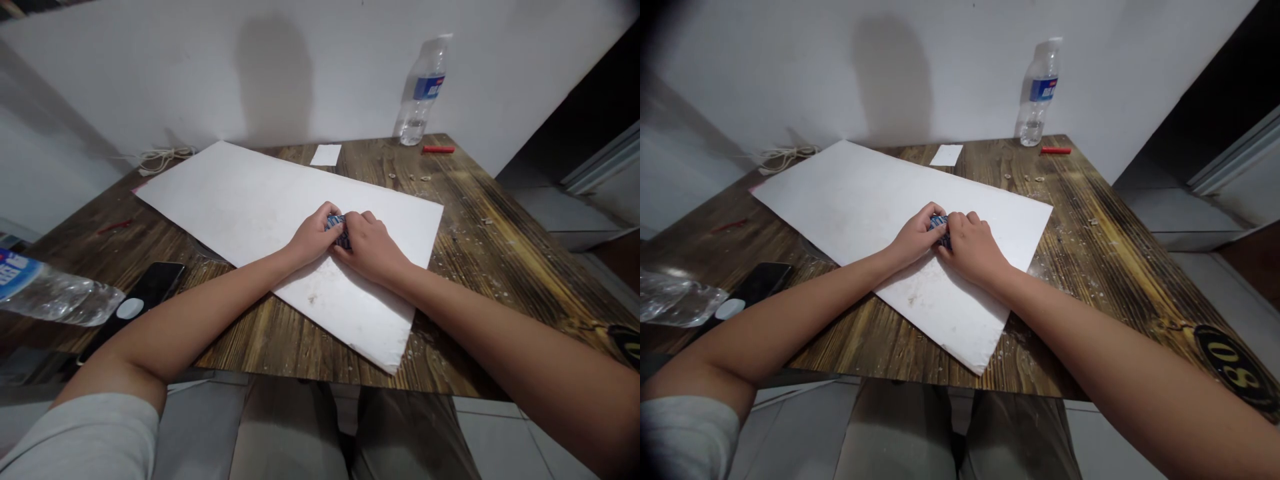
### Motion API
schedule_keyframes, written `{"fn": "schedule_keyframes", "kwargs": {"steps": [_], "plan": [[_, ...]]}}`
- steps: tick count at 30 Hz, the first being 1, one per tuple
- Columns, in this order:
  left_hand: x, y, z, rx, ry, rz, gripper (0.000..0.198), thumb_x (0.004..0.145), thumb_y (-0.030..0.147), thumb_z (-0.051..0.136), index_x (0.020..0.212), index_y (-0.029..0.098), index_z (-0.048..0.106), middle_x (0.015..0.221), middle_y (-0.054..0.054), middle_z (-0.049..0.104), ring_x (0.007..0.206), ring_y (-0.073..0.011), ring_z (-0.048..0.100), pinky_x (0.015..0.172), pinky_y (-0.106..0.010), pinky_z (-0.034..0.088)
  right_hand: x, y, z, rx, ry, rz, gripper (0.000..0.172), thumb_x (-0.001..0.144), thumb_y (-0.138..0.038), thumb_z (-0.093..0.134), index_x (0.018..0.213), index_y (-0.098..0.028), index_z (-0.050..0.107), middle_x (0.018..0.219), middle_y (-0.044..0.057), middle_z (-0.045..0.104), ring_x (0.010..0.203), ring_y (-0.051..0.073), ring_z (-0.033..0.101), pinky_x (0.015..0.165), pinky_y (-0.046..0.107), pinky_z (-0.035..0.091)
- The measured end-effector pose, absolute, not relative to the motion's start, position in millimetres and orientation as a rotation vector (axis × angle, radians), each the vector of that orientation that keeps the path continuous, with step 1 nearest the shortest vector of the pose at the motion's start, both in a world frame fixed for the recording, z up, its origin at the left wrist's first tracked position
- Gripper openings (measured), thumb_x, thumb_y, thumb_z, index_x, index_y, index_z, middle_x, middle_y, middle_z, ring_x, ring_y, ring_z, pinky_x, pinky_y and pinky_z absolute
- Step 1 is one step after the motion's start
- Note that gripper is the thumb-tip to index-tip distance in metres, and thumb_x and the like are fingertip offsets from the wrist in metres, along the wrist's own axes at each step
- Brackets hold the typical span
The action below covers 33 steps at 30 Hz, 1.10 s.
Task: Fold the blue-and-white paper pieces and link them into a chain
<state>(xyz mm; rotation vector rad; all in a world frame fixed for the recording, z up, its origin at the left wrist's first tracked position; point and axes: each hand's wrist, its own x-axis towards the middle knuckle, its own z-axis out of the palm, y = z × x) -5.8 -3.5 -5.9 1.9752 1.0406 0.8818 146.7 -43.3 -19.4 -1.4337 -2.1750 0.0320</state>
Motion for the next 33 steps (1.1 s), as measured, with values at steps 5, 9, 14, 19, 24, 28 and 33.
{"fn": "schedule_keyframes", "kwargs": {"steps": [5, 9, 14, 19, 24, 28, 33], "plan": [[-6.2, -2.8, -7.9, 1.979, 1.036, 0.887, 0.010, 0.087, 0.028, 0.054, 0.093, 0.022, 0.048, 0.087, 0.001, 0.054, 0.083, -0.0136, 0.051, 0.081, -0.032, 0.039, 146.6, -43.9, -18.8, -1.444, -2.184, 0.034, 0.020, 0.086, -0.035, 0.052, 0.097, -0.020, 0.045, 0.100, 0.013, 0.060, 0.094, 0.029, 0.048, 0.074, 0.040, 0.036], [-6.5, -2.6, -7.5, 1.998, 1.043, 0.882, 0.010, 0.087, 0.029, 0.053, 0.093, 0.022, 0.048, 0.088, 0.001, 0.055, 0.084, -0.0138, 0.051, 0.081, -0.032, 0.039, 146.6, -43.8, -19.4, -1.439, -2.174, 0.026, 0.019, 0.086, -0.035, 0.052, 0.097, -0.021, 0.044, 0.099, 0.012, 0.060, 0.093, 0.029, 0.048, 0.073, 0.040, 0.036], [-6.2, -3.0, -5.6, 1.999, 1.047, 0.870, 0.009, 0.087, 0.026, 0.053, 0.093, 0.022, 0.047, 0.086, 0.001, 0.054, 0.082, -0.0136, 0.051, 0.080, -0.033, 0.039, 146.7, -43.1, -20.2, -1.435, -2.179, 0.030, 0.020, 0.085, -0.036, 0.052, 0.096, -0.021, 0.044, 0.099, 0.012, 0.059, 0.093, 0.029, 0.048, 0.074, 0.041, 0.036], [-5.6, -3.6, -4.7, 1.995, 1.054, 0.869, 0.009, 0.087, 0.025, 0.053, 0.093, 0.022, 0.047, 0.086, 0.001, 0.054, 0.083, -0.0138, 0.051, 0.081, -0.033, 0.039, 146.7, -43.7, -18.8, -1.446, -2.187, 0.050, 0.020, 0.085, -0.035, 0.052, 0.097, -0.020, 0.045, 0.100, 0.013, 0.059, 0.094, 0.030, 0.048, 0.075, 0.042, 0.037], [-5.4, -5.0, -3.7, 1.978, 1.056, 0.861, 0.009, 0.087, 0.026, 0.053, 0.092, 0.022, 0.047, 0.085, 0.001, 0.054, 0.082, -0.0141, 0.050, 0.080, -0.033, 0.039, 146.7, -43.9, -18.1, -1.451, -2.191, 0.055, 0.022, 0.085, -0.035, 0.052, 0.098, -0.020, 0.045, 0.101, 0.013, 0.059, 0.095, 0.030, 0.048, 0.076, 0.043, 0.038], [-5.7, -4.3, -4.8, 1.984, 1.055, 0.865, 0.010, 0.086, 0.027, 0.054, 0.093, 0.022, 0.047, 0.087, 0.001, 0.055, 0.084, -0.0145, 0.051, 0.081, -0.034, 0.039, 146.9, -43.8, -18.6, -1.433, -2.185, 0.050, 0.021, 0.085, -0.035, 0.052, 0.098, -0.020, 0.045, 0.099, 0.013, 0.059, 0.093, 0.030, 0.048, 0.074, 0.042, 0.037], [-6.1, -2.2, -7.3, 1.997, 1.050, 0.870, 0.010, 0.087, 0.026, 0.054, 0.094, 0.023, 0.047, 0.088, 0.001, 0.055, 0.085, -0.0145, 0.051, 0.082, -0.033, 0.040, 147.2, -43.8, -19.5, -1.420, -2.174, 0.036, 0.019, 0.085, -0.034, 0.051, 0.097, -0.022, 0.044, 0.099, 0.013, 0.059, 0.092, 0.029, 0.047, 0.073, 0.041, 0.036]]}}
